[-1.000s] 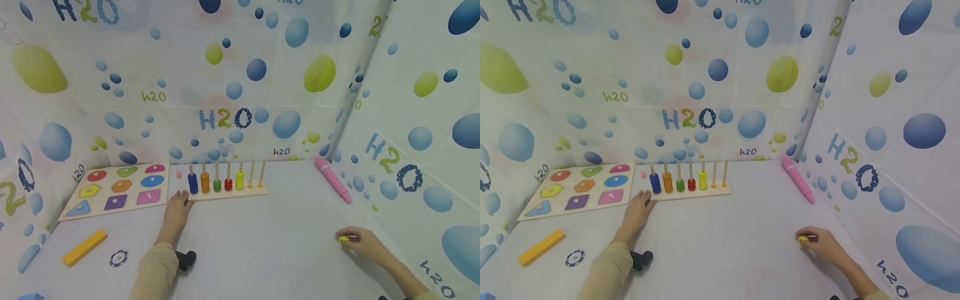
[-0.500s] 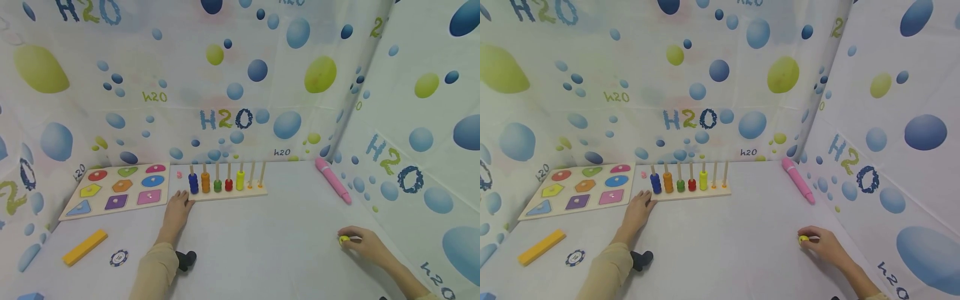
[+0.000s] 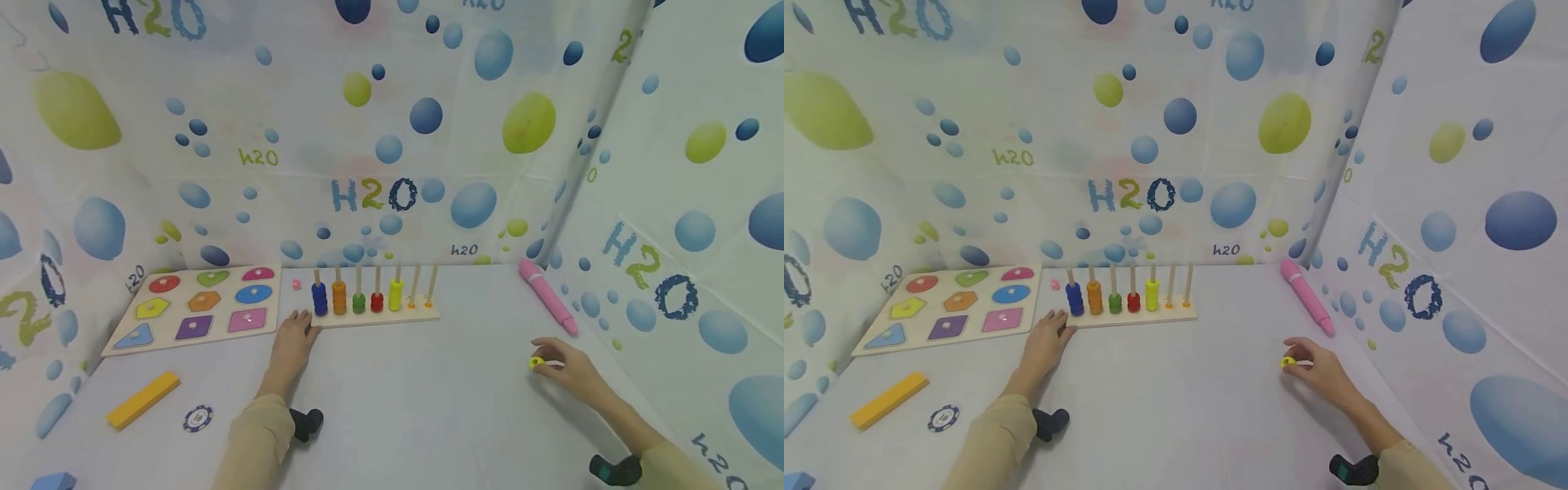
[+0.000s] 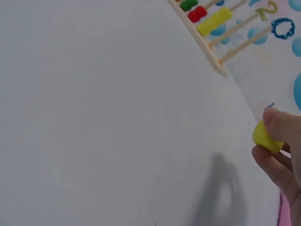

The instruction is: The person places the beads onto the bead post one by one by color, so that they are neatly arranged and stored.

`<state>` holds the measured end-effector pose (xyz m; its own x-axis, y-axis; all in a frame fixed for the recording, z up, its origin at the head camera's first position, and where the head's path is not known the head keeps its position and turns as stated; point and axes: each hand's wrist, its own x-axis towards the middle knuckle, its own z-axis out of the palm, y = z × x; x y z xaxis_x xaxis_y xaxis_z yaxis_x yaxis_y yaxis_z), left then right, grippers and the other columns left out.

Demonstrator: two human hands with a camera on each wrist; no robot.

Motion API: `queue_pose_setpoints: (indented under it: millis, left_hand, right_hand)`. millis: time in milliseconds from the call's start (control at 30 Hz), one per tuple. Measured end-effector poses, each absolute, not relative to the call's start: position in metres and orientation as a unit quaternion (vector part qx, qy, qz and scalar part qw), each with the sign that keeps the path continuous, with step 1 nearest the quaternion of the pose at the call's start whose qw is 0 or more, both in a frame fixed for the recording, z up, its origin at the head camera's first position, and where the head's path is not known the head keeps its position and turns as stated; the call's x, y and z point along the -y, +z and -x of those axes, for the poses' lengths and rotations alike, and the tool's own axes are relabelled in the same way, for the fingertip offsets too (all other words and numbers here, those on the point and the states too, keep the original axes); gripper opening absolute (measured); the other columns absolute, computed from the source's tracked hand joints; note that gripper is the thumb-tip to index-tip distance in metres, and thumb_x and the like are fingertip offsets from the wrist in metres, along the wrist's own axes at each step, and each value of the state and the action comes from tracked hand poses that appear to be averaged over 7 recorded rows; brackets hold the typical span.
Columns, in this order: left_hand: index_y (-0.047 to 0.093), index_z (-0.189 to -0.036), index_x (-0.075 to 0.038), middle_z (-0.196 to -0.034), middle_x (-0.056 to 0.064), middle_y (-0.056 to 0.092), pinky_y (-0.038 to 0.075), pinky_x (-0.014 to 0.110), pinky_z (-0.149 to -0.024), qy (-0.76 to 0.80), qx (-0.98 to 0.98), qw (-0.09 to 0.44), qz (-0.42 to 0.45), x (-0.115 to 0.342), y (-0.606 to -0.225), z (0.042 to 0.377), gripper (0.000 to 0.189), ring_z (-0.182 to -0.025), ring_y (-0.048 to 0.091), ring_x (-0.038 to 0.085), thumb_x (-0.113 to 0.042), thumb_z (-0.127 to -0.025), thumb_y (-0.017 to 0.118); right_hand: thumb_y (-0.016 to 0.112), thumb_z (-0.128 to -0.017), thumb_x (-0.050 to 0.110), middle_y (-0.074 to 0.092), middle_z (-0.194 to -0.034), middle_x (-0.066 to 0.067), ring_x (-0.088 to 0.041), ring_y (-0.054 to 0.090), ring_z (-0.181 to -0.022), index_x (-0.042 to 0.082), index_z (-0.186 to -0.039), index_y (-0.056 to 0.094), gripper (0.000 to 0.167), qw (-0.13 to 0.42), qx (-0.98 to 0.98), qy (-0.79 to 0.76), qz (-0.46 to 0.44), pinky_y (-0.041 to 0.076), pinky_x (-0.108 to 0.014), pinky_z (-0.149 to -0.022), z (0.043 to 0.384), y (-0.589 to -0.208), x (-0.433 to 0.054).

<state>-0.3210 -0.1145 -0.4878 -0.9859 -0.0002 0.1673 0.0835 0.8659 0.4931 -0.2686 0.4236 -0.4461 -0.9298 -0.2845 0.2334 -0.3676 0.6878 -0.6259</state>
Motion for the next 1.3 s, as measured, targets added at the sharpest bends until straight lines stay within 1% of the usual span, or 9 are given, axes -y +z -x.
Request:
queue_pose_setpoints:
  millis: [133, 233, 333, 400, 533, 700, 833, 1067, 1300]
  left_hand:
    - [0.047, -0.132, 0.01, -0.137, 0.025, 0.045, 0.024, 0.054, -0.11, -0.256, 0.963, 0.083, 0.022, 0.115, -0.489, 0.32, 0.049, -0.132, 0.031, 0.043, -0.023, -0.097, 0.055]
    - [0.047, -0.131, 0.01, -0.137, 0.025, 0.045, 0.023, 0.053, -0.111, -0.256, 0.962, 0.088, 0.023, 0.116, -0.49, 0.321, 0.048, -0.133, 0.031, 0.043, -0.023, -0.097, 0.055]
    - [0.048, -0.13, 0.012, -0.136, 0.026, 0.045, 0.022, 0.052, -0.112, -0.255, 0.962, 0.096, 0.027, 0.118, -0.492, 0.321, 0.048, -0.132, 0.031, 0.044, -0.022, -0.097, 0.055]
    - [0.048, -0.13, 0.013, -0.136, 0.026, 0.045, 0.021, 0.051, -0.112, -0.254, 0.962, 0.098, 0.029, 0.118, -0.492, 0.321, 0.048, -0.132, 0.031, 0.044, -0.022, -0.097, 0.055]
    - [0.048, -0.13, 0.012, -0.136, 0.026, 0.046, 0.022, 0.051, -0.112, -0.252, 0.962, 0.097, 0.029, 0.119, -0.492, 0.321, 0.048, -0.132, 0.032, 0.043, -0.023, -0.097, 0.054]
    - [0.049, -0.129, 0.012, -0.136, 0.026, 0.046, 0.022, 0.051, -0.112, -0.258, 0.961, 0.096, 0.025, 0.118, -0.492, 0.321, 0.048, -0.132, 0.032, 0.043, -0.024, -0.097, 0.054]
    - [0.048, -0.13, 0.011, -0.137, 0.025, 0.046, 0.021, 0.05, -0.112, -0.259, 0.961, 0.09, 0.022, 0.117, -0.493, 0.322, 0.049, -0.133, 0.032, 0.042, -0.025, -0.097, 0.054]
    - [0.049, -0.129, 0.011, -0.136, 0.025, 0.046, 0.022, 0.05, -0.112, -0.261, 0.96, 0.097, 0.025, 0.116, -0.49, 0.322, 0.048, -0.132, 0.033, 0.042, -0.023, -0.096, 0.056]
    - [0.049, -0.128, 0.012, -0.135, 0.026, 0.047, 0.022, 0.05, -0.112, -0.263, 0.959, 0.102, 0.027, 0.115, -0.489, 0.32, 0.048, -0.131, 0.034, 0.043, -0.022, -0.096, 0.056]
  right_hand:
    - [0.069, -0.084, 0.002, 0.066, -0.097, -0.003, -0.018, 0.066, -0.092, 0.002, -0.121, 0.055, 0.039, 0.064, 0.898, 0.376, -0.218, 0.054, -0.024, -0.083, 0.286, -0.444, -0.397]
    - [0.065, -0.086, -0.002, 0.065, -0.1, -0.007, -0.025, 0.065, -0.095, 0.002, -0.12, 0.055, 0.035, 0.075, 0.883, 0.396, -0.238, 0.053, -0.023, -0.084, 0.3, -0.437, -0.372]
    - [0.062, -0.088, -0.003, 0.064, -0.102, -0.012, -0.031, 0.064, -0.099, 0.001, -0.119, 0.054, 0.031, 0.083, 0.868, 0.419, -0.253, 0.053, -0.027, -0.085, 0.315, -0.425, -0.345]
    - [0.06, -0.09, -0.003, 0.063, -0.104, -0.014, -0.033, 0.062, -0.102, 0.0, -0.118, 0.055, 0.029, 0.087, 0.862, 0.429, -0.255, 0.053, -0.029, -0.085, 0.326, -0.415, -0.326]
    - [0.059, -0.091, -0.001, 0.062, -0.109, -0.015, -0.029, 0.061, -0.106, -0.001, -0.118, 0.054, 0.027, 0.098, 0.854, 0.448, -0.247, 0.052, -0.033, -0.088, 0.345, -0.394, -0.29]
    - [0.061, -0.091, 0.002, 0.064, -0.109, -0.014, -0.025, 0.061, -0.103, -0.001, -0.12, 0.055, 0.03, 0.124, 0.852, 0.446, -0.245, 0.053, -0.035, -0.088, 0.374, -0.381, -0.253]
    - [0.061, -0.092, 0.006, 0.064, -0.109, -0.01, -0.021, 0.061, -0.102, 0.002, -0.121, 0.056, 0.03, 0.129, 0.858, 0.433, -0.245, 0.053, -0.031, -0.088, 0.394, -0.378, -0.229]
    - [0.059, -0.093, 0.007, 0.063, -0.113, -0.01, -0.021, 0.06, -0.105, 0.001, -0.123, 0.054, 0.03, 0.119, 0.859, 0.435, -0.243, 0.051, -0.03, -0.092, 0.408, -0.368, -0.194]
    - [0.059, -0.092, 0.004, 0.064, -0.113, -0.01, -0.02, 0.061, -0.104, 0.002, -0.121, 0.055, 0.028, 0.113, 0.866, 0.408, -0.264, 0.052, -0.028, -0.088, 0.416, -0.37, -0.173]
